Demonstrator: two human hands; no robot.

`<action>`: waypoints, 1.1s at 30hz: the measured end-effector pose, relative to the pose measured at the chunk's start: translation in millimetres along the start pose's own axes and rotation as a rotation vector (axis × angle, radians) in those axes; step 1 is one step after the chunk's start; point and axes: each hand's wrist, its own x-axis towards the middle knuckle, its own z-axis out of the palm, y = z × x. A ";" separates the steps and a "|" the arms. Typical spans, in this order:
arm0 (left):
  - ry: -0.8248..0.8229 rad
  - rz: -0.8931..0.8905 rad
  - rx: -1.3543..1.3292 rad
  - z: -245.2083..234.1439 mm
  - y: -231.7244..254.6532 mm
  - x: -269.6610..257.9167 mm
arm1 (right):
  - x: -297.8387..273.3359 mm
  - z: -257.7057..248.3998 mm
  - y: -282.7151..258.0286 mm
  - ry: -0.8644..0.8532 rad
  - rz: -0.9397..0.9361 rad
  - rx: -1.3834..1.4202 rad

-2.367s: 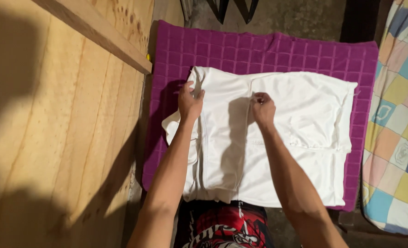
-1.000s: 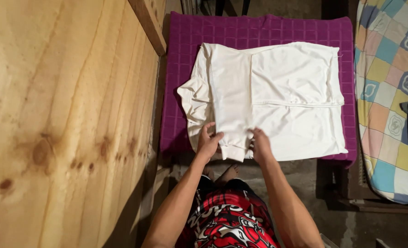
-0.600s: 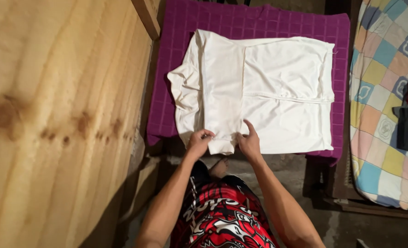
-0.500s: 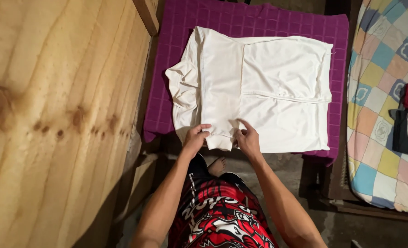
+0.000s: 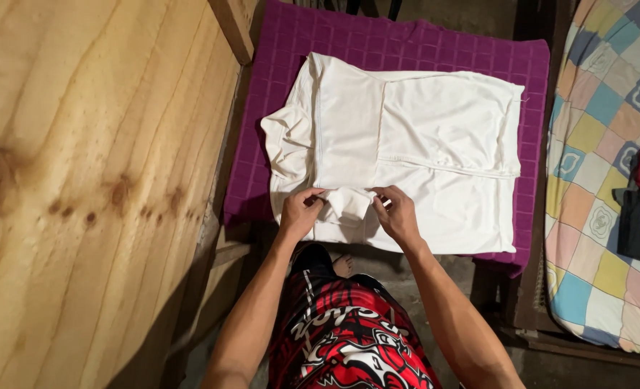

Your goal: The person takes a white long-sleeved shirt from a laundry basket, lays it on a purple mat, and folds it neatly. The folded shirt is then placed on a bed with other folded clothes.

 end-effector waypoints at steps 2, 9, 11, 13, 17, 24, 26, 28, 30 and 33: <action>0.031 0.067 0.053 -1.9 4.9 11.2 | 12.5 2.2 9.9 0.029 -0.025 -0.015; 0.148 0.415 0.106 -2.0 8.6 78.5 | 72.1 2.8 1.0 0.179 -0.077 -0.002; 0.123 0.384 0.069 -4.2 20.7 99.5 | 93.0 2.2 -4.7 0.230 -0.154 0.018; 0.101 0.348 0.031 -6.7 36.6 119.1 | 114.8 3.0 -3.5 0.275 -0.230 0.038; 0.065 0.227 0.068 -7.3 56.9 165.4 | 160.1 3.6 -4.3 0.174 0.097 0.110; 0.049 0.113 0.119 -2.0 93.2 246.8 | 237.9 -0.2 -2.8 0.186 0.224 0.086; 0.068 0.110 0.168 8.6 60.2 280.1 | 258.1 11.8 34.5 0.175 0.239 0.006; 0.084 0.103 0.219 13.1 39.3 294.8 | 266.6 24.0 78.5 0.160 0.256 -0.073; 0.063 0.029 0.339 10.1 33.9 296.9 | 268.3 35.3 127.8 0.203 0.102 -0.288; -0.092 -0.261 0.354 1.4 57.3 272.8 | 251.2 29.2 107.5 0.201 0.181 -0.299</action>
